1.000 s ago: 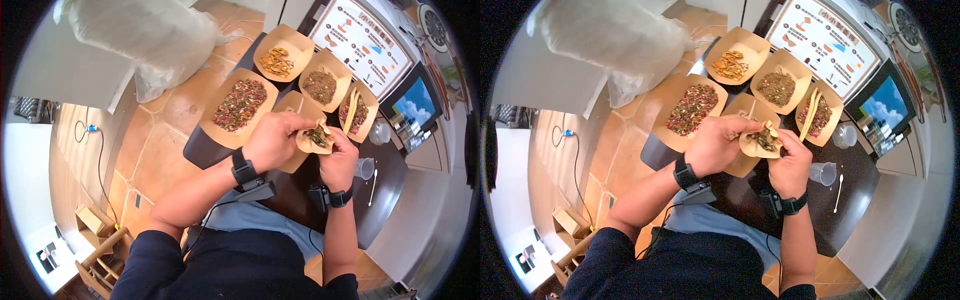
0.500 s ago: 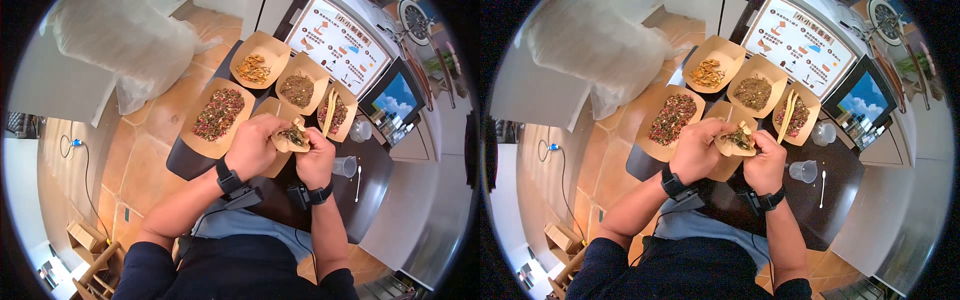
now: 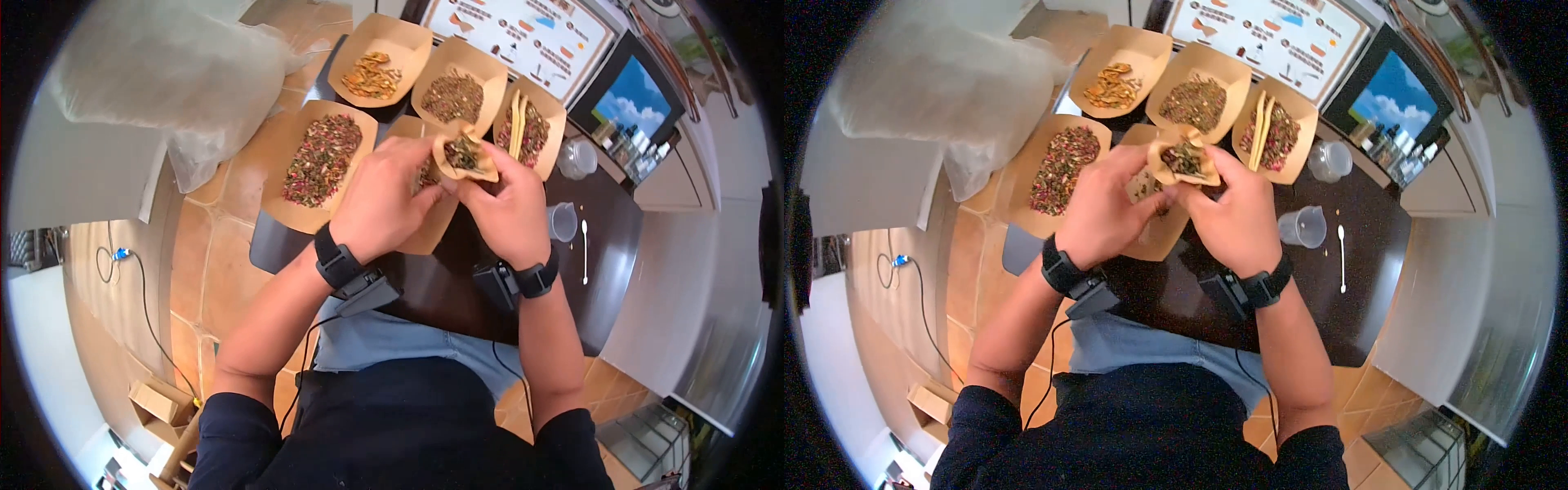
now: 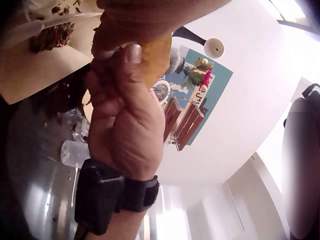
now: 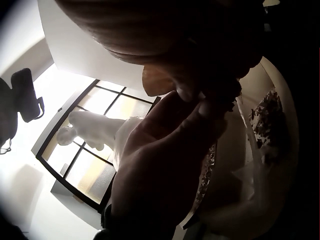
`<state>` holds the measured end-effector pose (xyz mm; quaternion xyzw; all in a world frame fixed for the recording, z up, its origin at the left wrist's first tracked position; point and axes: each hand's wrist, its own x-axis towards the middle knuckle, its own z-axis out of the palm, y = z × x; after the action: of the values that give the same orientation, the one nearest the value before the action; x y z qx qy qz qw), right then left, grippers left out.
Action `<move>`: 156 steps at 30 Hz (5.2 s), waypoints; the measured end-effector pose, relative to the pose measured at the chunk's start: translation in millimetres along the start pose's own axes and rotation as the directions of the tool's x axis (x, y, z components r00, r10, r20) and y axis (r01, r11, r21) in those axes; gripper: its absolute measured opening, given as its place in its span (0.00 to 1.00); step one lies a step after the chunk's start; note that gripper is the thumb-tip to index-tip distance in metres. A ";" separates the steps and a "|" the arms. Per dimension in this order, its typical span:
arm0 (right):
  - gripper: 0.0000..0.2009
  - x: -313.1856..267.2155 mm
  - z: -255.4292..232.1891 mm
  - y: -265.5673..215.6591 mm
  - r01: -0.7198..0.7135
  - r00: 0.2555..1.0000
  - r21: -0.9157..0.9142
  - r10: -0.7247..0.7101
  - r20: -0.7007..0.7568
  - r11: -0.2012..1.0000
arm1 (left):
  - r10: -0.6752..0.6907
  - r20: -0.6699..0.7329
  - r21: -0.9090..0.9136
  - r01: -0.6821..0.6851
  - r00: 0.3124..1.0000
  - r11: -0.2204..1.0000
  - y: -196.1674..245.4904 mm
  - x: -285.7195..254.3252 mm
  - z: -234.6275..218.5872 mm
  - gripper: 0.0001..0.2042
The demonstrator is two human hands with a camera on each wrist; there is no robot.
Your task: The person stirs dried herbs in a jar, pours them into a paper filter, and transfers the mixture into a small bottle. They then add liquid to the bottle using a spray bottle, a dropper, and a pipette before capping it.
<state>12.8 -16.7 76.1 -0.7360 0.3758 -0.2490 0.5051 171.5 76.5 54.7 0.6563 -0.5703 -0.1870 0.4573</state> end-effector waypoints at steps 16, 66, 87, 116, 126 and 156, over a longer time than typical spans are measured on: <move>0.13 6.8 -7.7 -8.7 0.204 0.977 -0.274 -0.211 0.004 0.940 | 0.048 0.003 0.050 -0.048 0.999 0.998 -5.2 19.1 9.0 0.17; 0.19 -1.0 -12.8 -1.5 0.143 0.988 -0.217 -0.153 -0.029 0.966 | -0.127 0.325 0.511 -0.062 0.937 0.857 8.8 -22.9 3.0 0.12; 0.18 -8.3 -43.3 -8.0 0.195 0.963 -0.216 -0.229 -0.144 0.957 | 0.182 0.455 0.431 -0.394 0.872 0.811 65.6 -53.9 74.4 0.13; 0.16 -17.1 -57.2 -7.5 0.180 0.974 -0.123 -0.195 -0.116 0.976 | -0.092 0.168 0.574 -0.022 0.981 0.818 33.2 -21.5 27.2 0.12; 0.18 -20.3 -60.3 -13.5 0.084 0.994 -0.179 -0.096 -0.059 0.980 | -0.187 0.155 0.661 0.038 0.970 0.749 21.1 -18.2 32.9 0.13; 0.19 -7.9 -2.4 12.7 0.240 0.969 -0.130 -0.228 0.100 0.962 | -0.181 -0.293 0.201 0.246 0.939 0.948 33.7 -49.7 -4.4 0.23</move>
<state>2.6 -14.3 65.3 -0.8189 0.2812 -0.2485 0.4342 141.5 126.2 70.7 0.7835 -0.4453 -0.0755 0.4269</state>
